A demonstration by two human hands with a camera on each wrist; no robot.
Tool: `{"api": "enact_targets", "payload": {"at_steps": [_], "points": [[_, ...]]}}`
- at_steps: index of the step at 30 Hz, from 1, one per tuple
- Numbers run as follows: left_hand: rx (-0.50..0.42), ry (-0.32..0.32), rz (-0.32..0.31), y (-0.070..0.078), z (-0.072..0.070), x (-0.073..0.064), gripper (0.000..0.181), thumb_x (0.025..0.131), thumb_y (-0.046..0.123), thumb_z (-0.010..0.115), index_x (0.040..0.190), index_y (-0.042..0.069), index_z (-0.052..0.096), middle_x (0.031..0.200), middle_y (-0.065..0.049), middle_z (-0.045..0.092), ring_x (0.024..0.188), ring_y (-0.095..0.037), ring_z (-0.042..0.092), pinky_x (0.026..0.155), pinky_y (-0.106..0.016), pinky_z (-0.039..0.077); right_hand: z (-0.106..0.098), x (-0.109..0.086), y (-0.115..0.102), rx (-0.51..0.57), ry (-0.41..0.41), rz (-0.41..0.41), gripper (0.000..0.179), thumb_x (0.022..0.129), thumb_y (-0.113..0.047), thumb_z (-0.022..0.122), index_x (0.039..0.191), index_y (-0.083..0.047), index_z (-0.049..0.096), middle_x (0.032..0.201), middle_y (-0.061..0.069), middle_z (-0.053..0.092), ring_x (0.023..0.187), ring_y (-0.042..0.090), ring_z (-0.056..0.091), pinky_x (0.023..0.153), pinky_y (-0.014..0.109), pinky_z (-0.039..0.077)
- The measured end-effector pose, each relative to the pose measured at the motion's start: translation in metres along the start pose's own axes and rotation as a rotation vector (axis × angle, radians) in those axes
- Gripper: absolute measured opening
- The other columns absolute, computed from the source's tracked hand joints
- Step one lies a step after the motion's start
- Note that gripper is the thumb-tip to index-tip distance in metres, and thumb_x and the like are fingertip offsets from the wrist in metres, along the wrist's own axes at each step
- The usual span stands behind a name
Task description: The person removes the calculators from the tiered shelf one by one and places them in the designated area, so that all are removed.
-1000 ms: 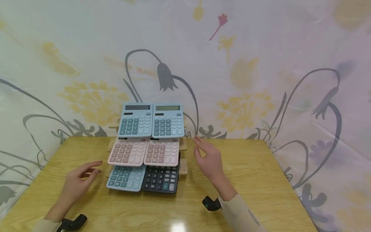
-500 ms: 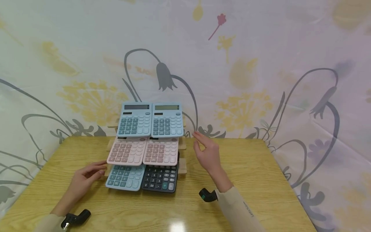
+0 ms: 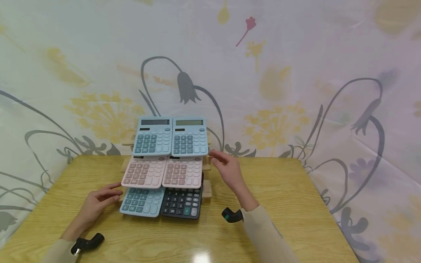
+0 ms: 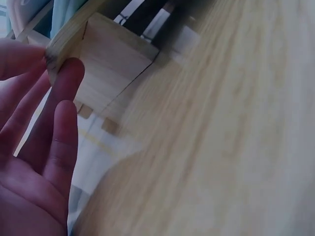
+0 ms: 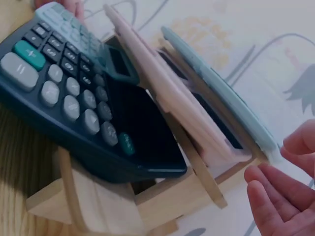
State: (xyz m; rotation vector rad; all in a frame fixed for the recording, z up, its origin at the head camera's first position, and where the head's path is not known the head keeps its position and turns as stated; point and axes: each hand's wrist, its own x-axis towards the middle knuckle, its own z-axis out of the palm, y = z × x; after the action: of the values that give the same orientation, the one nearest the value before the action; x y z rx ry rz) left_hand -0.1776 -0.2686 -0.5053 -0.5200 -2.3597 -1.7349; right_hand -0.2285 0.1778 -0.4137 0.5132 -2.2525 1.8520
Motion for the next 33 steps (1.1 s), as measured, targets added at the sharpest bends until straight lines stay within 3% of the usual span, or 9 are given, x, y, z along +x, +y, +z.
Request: {"api": "enact_targets", "payload": {"at_steps": [6, 13, 21, 33], "points": [[-0.059, -0.059, 0.038, 0.001, 0.001, 0.006, 0.014, 0.089, -0.009, 0.066, 0.102, -0.012, 0.070, 0.122, 0.021, 0.061, 0.114, 0.007, 0.054, 0.086, -0.013, 0.047, 0.007, 0.009, -0.004, 0.016, 0.035, 0.028, 0.032, 0.100, -0.005, 0.059, 0.130, 0.002, 0.063, 0.122, 0.020, 0.066, 0.111, 0.035, 0.063, 0.095, 0.045, 0.050], [-0.120, -0.076, 0.006, -0.003, 0.000, 0.007, 0.014, 0.090, -0.012, 0.063, 0.103, -0.014, 0.069, 0.119, 0.019, 0.063, 0.110, 0.004, 0.057, 0.078, -0.018, 0.052, 0.016, 0.020, -0.007, 0.032, 0.041, 0.081, 0.032, 0.100, -0.005, 0.060, 0.131, 0.001, 0.062, 0.131, 0.018, 0.061, 0.110, 0.026, 0.064, 0.092, 0.035, 0.052], [-0.099, -0.077, 0.002, -0.006, 0.004, 0.012, 0.016, 0.092, -0.007, 0.063, 0.106, -0.014, 0.069, 0.121, 0.021, 0.062, 0.115, 0.005, 0.054, 0.089, -0.014, 0.046, 0.016, 0.026, -0.012, 0.074, 0.086, 0.187, 0.033, 0.100, -0.004, 0.057, 0.133, -0.002, 0.063, 0.133, 0.016, 0.059, 0.112, 0.026, 0.062, 0.092, 0.032, 0.052], [-0.105, -0.051, -0.009, -0.005, 0.008, 0.008, 0.017, 0.091, -0.008, 0.064, 0.106, -0.017, 0.067, 0.120, 0.021, 0.062, 0.111, 0.004, 0.056, 0.084, -0.015, 0.049, 0.018, 0.029, -0.015, 0.155, 0.032, 0.247, 0.036, 0.102, -0.002, 0.051, 0.138, -0.001, 0.057, 0.141, 0.015, 0.051, 0.115, 0.025, 0.057, 0.093, 0.027, 0.050]]}}
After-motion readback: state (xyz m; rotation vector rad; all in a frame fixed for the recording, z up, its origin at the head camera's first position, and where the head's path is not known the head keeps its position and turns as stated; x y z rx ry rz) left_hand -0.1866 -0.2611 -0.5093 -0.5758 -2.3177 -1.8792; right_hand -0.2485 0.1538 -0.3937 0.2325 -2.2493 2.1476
